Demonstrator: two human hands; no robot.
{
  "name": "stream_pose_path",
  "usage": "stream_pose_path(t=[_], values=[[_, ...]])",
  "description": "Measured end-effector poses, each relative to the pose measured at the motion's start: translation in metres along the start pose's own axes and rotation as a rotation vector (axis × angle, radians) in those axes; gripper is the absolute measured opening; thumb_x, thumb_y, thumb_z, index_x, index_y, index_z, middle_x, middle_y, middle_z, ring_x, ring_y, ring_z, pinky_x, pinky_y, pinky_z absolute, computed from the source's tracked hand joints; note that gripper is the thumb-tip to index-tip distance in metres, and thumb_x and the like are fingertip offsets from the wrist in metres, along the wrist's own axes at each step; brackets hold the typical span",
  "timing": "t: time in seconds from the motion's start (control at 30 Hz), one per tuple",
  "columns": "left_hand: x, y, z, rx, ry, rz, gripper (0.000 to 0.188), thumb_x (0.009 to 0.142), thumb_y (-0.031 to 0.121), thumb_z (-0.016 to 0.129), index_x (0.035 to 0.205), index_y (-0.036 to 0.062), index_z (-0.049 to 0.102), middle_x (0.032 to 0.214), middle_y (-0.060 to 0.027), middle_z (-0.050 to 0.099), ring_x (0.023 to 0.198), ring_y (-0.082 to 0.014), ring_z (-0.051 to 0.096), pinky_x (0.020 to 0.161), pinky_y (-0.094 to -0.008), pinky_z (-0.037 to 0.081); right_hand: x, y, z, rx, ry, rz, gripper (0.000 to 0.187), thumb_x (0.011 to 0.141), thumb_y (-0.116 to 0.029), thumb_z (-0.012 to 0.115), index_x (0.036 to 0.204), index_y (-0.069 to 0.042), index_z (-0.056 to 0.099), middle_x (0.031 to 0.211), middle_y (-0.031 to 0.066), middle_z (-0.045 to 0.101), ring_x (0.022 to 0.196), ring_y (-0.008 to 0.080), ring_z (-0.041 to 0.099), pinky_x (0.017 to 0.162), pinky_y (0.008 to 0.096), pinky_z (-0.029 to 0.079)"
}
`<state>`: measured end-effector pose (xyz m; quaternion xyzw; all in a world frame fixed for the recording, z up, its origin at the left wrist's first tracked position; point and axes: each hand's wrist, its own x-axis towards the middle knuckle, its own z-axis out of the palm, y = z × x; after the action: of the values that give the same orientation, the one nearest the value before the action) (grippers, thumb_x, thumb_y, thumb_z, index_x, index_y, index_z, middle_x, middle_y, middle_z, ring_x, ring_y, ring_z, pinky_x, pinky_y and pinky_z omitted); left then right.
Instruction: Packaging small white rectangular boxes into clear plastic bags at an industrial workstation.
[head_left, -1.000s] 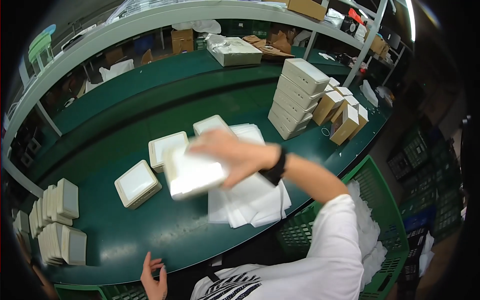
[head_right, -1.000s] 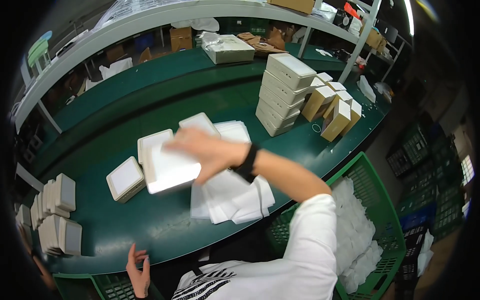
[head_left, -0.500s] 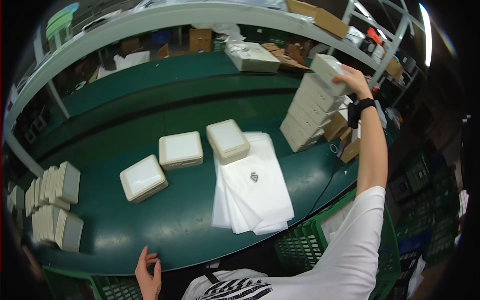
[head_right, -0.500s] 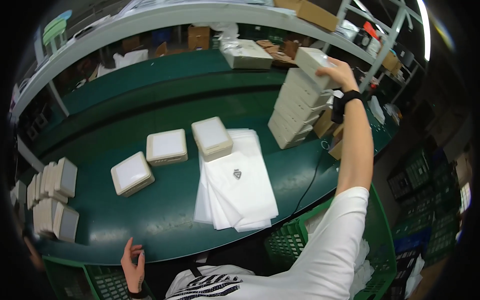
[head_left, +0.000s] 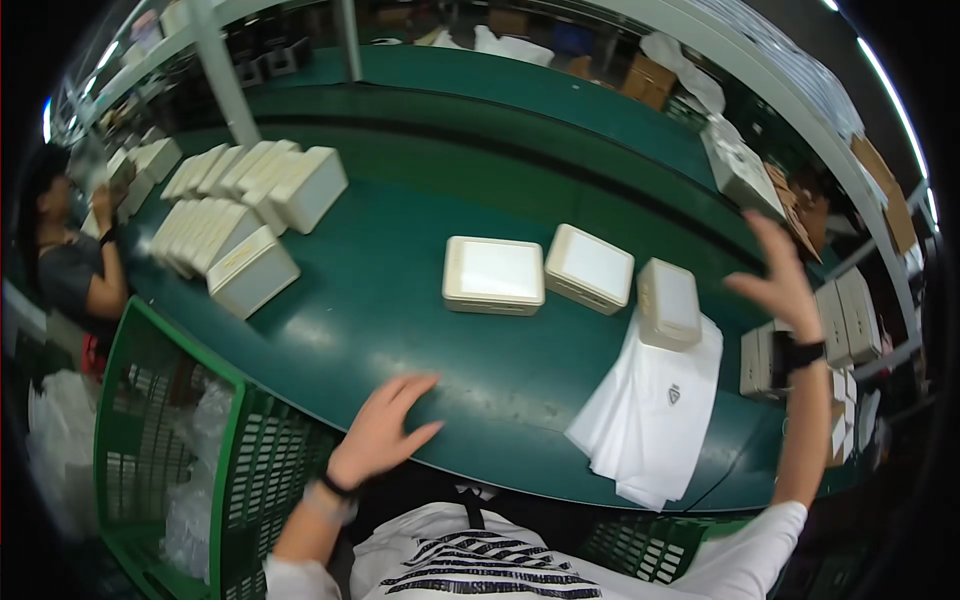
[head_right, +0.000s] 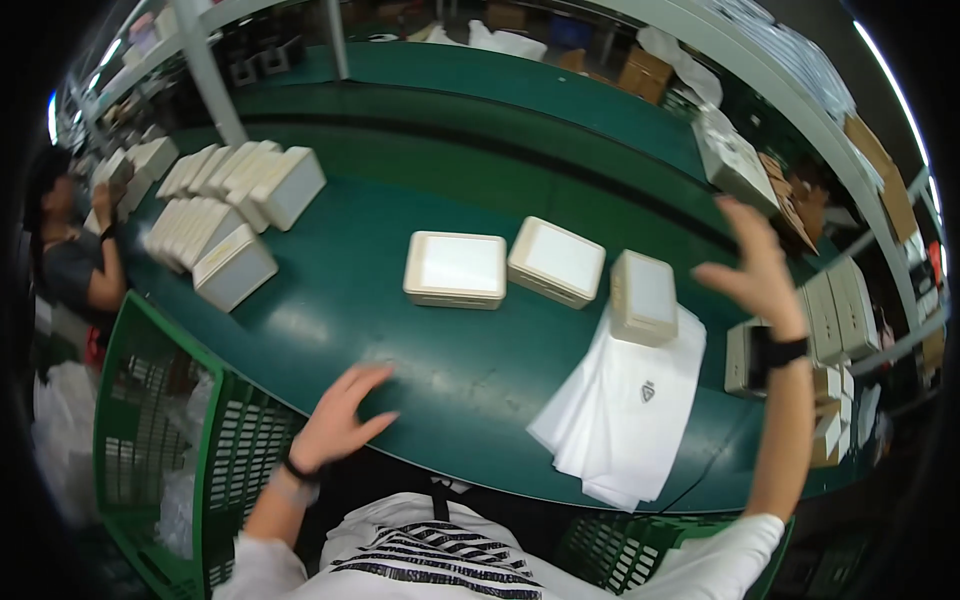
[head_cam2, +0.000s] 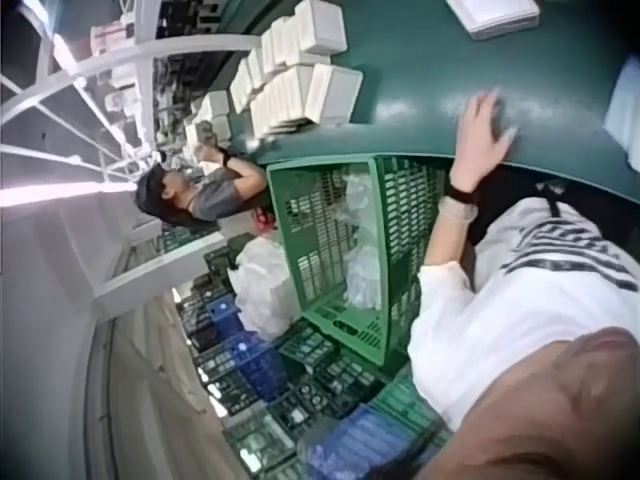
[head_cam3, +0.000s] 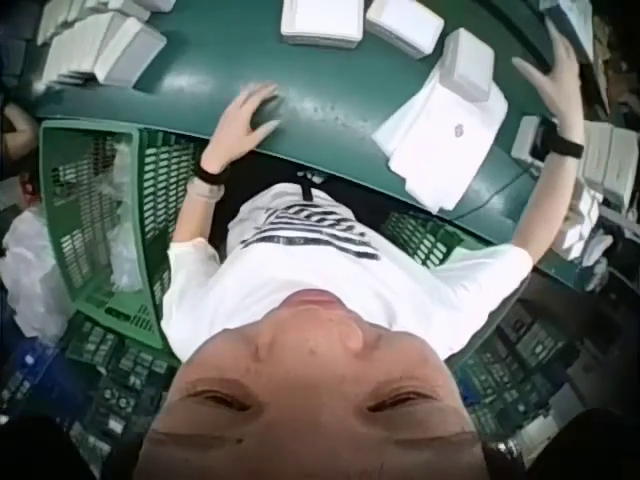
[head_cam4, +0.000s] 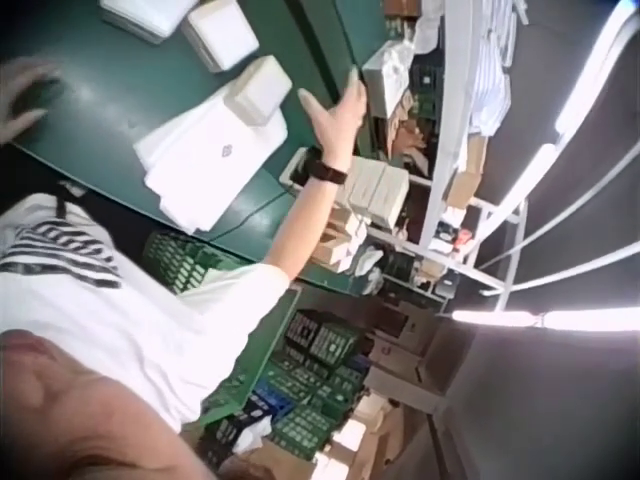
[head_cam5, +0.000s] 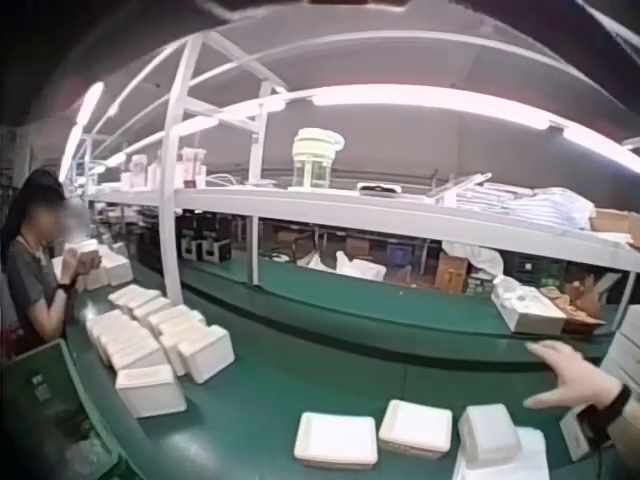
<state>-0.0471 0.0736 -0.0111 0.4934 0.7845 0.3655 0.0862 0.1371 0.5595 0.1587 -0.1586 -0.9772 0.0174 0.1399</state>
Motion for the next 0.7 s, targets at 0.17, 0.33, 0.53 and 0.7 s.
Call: stream_pose_path(t=[0.17,0.33,0.53,0.7], values=[[0.149,-0.047,0.006,0.401,0.101,0.251,0.115,0.053,0.055,0.084,0.146,0.0105,0.032,0.141,-0.0281,0.034,0.130,-0.0446,0.033,0.103,-0.0543,0.032,0.066,-0.101,0.145,-0.031,-0.429,-0.005,0.130,0.043,-0.041,0.090,0.151,-0.021,0.021,0.150,0.0283,0.025,0.138,0.0444,0.026,0.113,0.0463,0.026],[0.209,-0.048,0.047,0.433,-0.143,0.074,0.115,0.046,0.047,0.086,0.143,0.0093,0.037,0.131,-0.0239,0.042,0.125,-0.0398,0.036,0.092,-0.0590,0.035,0.064,-0.079,0.199,0.238,-0.318,0.007,0.114,0.044,-0.021,0.083,0.145,-0.016,0.030,0.137,0.0220,0.038,0.128,0.0424,0.036,0.110,0.0460,0.032],[0.149,-0.033,0.028,0.282,-0.258,0.085,0.116,0.039,0.041,0.085,0.141,0.0090,0.039,0.116,-0.0195,0.047,0.109,-0.0360,0.042,0.083,-0.0517,0.039,0.051,-0.095,0.168,0.272,-0.319,-0.174,0.110,0.042,-0.018,0.082,0.141,-0.009,0.034,0.130,0.0205,0.043,0.122,0.0401,0.041,0.108,0.0428,0.035],[0.105,-0.015,0.032,0.225,-0.228,0.196,0.113,0.041,0.042,0.085,0.139,0.0072,0.041,0.122,-0.0215,0.045,0.117,-0.0392,0.039,0.085,-0.0530,0.038,0.038,-0.103,0.177,0.225,-0.315,-0.376,0.109,0.043,-0.015,0.081,0.140,-0.004,0.034,0.132,0.0211,0.041,0.122,0.0407,0.040,0.109,0.0423,0.033]])
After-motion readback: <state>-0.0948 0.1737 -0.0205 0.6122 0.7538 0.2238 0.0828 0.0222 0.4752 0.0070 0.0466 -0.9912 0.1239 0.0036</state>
